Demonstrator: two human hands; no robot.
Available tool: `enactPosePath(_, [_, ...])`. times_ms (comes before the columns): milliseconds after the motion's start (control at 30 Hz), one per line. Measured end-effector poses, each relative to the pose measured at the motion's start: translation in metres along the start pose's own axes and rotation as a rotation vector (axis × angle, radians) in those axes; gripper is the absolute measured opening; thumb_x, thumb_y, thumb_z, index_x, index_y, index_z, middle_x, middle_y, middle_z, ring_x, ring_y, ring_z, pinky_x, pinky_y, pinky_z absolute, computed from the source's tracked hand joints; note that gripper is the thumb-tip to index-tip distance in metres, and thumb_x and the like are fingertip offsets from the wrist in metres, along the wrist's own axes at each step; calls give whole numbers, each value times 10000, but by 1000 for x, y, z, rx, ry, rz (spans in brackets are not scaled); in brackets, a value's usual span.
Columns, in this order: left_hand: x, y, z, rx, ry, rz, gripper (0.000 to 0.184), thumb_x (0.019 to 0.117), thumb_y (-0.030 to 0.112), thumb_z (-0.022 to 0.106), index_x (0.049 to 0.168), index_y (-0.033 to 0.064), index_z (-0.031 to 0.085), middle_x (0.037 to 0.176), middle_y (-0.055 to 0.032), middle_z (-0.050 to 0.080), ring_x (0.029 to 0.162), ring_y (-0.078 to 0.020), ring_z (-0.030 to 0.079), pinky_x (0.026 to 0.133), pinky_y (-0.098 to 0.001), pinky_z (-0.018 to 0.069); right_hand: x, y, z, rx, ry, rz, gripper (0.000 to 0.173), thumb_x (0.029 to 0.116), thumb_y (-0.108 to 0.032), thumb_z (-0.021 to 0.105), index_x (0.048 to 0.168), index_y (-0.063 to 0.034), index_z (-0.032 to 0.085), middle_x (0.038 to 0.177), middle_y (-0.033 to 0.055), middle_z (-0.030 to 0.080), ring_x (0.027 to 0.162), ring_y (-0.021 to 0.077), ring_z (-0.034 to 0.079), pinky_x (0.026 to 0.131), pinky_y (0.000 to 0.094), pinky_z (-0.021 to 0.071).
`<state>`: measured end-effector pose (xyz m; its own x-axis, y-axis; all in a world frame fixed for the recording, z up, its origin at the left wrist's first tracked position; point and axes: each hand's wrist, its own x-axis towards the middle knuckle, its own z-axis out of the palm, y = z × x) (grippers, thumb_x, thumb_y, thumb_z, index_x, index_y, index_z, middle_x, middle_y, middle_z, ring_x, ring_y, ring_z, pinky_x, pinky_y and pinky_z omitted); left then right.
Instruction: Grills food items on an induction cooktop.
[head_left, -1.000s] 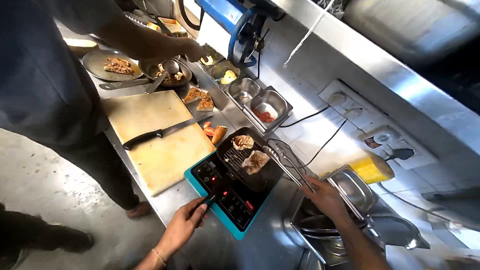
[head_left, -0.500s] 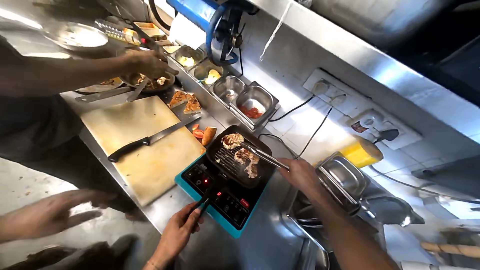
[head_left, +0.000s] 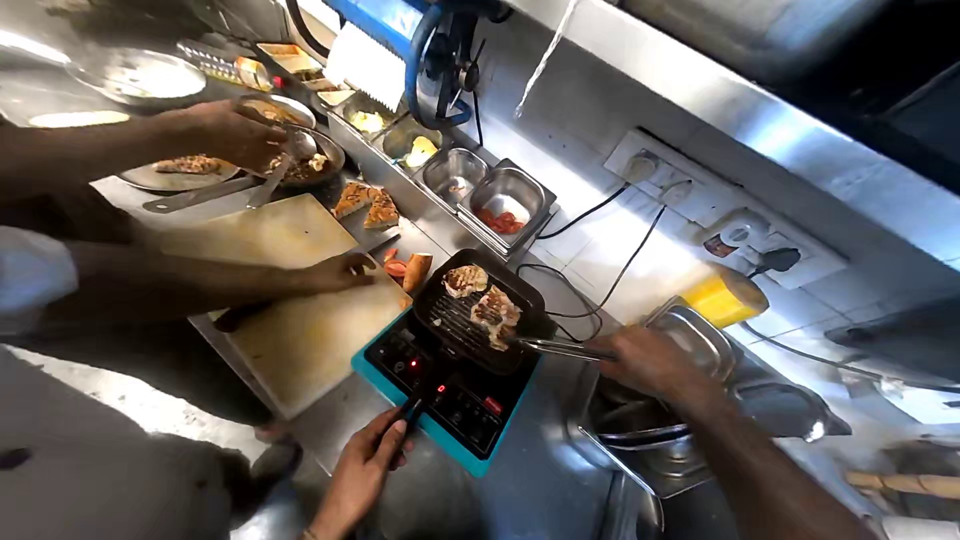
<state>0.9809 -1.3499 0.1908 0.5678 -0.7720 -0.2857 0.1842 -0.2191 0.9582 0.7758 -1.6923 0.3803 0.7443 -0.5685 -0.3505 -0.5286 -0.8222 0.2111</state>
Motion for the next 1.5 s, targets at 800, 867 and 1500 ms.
enactPosePath(800, [-38,3,14,90,-186,-91,386,1049,231,545,1367,18,593,886,-37,740,713,-129,691,696,-314,595,51,-69,-6,1,153,-3,483,960,-369,696,1427,-276,617,1092,99,739,942,326,715,788,538,572])
enactPosePath(867, [-39,3,15,76,-182,-99,386,1048,229,547,1367,16,593,887,-38,741,717,-131,697,695,-313,600,57,-75,-7,20,129,-5,475,950,-366,705,1411,-276,630,1066,93,742,942,322,711,782,536,567])
enactPosePath(1500, [-35,-2,13,3,-218,-105,401,1035,265,572,1363,35,600,918,-41,741,753,-141,711,720,-318,614,21,-56,-10,133,95,-17,520,913,-428,747,1398,-268,649,1020,97,752,933,317,710,820,571,560])
